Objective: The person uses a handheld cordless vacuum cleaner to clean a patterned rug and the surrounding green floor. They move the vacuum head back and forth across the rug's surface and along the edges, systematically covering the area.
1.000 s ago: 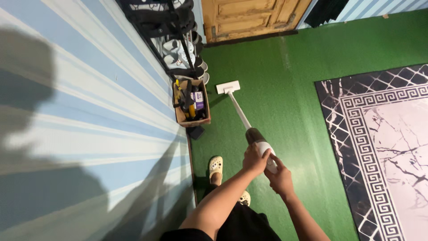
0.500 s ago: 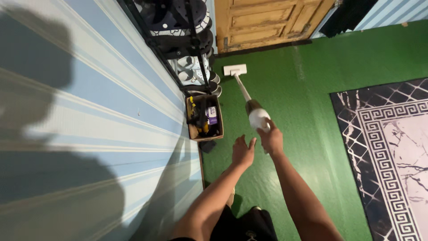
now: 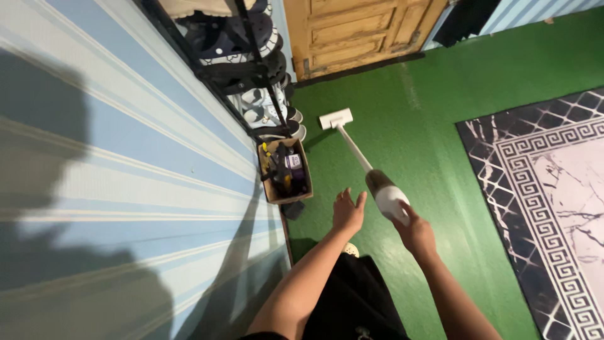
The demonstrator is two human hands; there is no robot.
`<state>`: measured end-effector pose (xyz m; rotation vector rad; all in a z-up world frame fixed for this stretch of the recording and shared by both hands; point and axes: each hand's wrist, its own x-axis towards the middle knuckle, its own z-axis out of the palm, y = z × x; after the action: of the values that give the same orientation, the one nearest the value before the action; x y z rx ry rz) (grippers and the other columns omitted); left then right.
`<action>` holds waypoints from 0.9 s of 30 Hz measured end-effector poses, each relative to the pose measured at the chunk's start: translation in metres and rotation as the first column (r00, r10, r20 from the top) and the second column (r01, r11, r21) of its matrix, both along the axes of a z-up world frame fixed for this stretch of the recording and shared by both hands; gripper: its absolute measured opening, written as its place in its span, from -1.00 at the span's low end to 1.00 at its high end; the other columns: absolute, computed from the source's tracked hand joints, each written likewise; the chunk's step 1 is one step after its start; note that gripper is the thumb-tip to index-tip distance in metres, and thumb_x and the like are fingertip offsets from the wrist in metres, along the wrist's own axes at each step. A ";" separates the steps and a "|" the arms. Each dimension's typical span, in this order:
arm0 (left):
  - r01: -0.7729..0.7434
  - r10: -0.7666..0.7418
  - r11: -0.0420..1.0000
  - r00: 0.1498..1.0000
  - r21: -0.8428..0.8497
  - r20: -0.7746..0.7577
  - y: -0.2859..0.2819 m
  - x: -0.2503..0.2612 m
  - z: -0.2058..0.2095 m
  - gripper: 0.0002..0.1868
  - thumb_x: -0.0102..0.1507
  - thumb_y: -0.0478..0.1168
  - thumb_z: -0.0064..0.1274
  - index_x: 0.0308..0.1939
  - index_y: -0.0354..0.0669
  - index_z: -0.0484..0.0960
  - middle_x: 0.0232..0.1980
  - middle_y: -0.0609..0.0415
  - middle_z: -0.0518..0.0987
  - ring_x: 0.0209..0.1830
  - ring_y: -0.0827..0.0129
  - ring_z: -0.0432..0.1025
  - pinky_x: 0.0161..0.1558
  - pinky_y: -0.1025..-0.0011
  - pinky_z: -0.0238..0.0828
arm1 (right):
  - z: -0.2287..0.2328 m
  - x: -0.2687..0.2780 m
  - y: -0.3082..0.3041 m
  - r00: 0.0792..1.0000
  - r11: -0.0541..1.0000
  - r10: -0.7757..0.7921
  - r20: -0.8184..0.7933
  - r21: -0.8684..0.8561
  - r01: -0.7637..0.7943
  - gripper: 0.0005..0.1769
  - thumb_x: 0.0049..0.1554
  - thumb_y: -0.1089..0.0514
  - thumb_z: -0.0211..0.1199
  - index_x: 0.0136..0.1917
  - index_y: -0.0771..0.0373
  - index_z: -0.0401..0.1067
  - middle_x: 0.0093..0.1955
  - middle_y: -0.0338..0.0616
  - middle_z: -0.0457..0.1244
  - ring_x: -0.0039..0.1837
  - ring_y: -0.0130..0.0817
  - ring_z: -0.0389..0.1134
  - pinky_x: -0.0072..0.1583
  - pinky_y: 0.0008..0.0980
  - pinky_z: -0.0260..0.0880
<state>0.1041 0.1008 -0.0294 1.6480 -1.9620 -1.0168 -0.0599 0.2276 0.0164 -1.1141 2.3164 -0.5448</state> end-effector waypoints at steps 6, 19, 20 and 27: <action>-0.008 0.005 0.991 1.000 -0.133 -0.025 0.002 -0.019 0.008 -0.18 0.39 0.28 -0.17 0.38 -0.44 0.32 0.37 -0.45 0.36 0.39 -0.25 0.27 0.36 -0.04 0.18 | 0.055 0.021 0.052 0.993 0.986 -0.104 0.052 0.135 0.096 -0.24 0.03 -0.31 0.35 0.45 -0.16 0.33 0.01 0.23 0.41 0.08 0.17 0.47 0.08 0.04 0.49; -0.043 0.045 0.968 0.999 -0.245 0.002 -0.012 -0.033 0.021 -0.21 0.36 0.21 -0.04 0.33 -0.51 0.36 0.32 -0.47 0.42 0.35 -0.26 0.31 0.35 -0.01 0.23 | -0.042 -0.027 -0.092 1.000 0.999 -0.021 0.015 -0.035 0.021 -0.28 0.14 -0.19 0.25 0.53 -0.10 0.22 0.03 0.25 0.40 0.06 0.25 0.44 0.09 0.12 0.44; -0.050 0.052 0.967 0.999 -0.251 -0.001 -0.014 -0.033 0.024 -0.21 0.36 0.21 -0.04 0.33 -0.50 0.36 0.32 -0.47 0.42 0.34 -0.26 0.32 0.35 0.00 0.24 | -0.043 -0.034 -0.105 1.000 0.999 -0.012 0.011 -0.048 0.012 -0.28 0.15 -0.20 0.24 0.53 -0.11 0.22 0.05 0.24 0.40 0.07 0.24 0.44 0.10 0.11 0.44; -0.080 0.083 0.976 0.997 -0.205 0.009 -0.024 -0.030 0.046 -0.22 0.35 0.21 -0.04 0.34 -0.47 0.36 0.30 -0.46 0.42 0.30 -0.26 0.33 0.30 -0.01 0.25 | -0.041 -0.072 -0.111 0.999 0.999 0.034 -0.027 0.028 -0.033 -0.27 0.14 -0.26 0.22 0.54 -0.23 0.18 0.13 0.17 0.39 0.09 0.21 0.44 0.09 0.09 0.45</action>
<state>0.0738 0.0772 0.0168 1.6130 -1.9214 -0.7462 -0.1318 0.1161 -0.0243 -1.1521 2.3173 -0.4860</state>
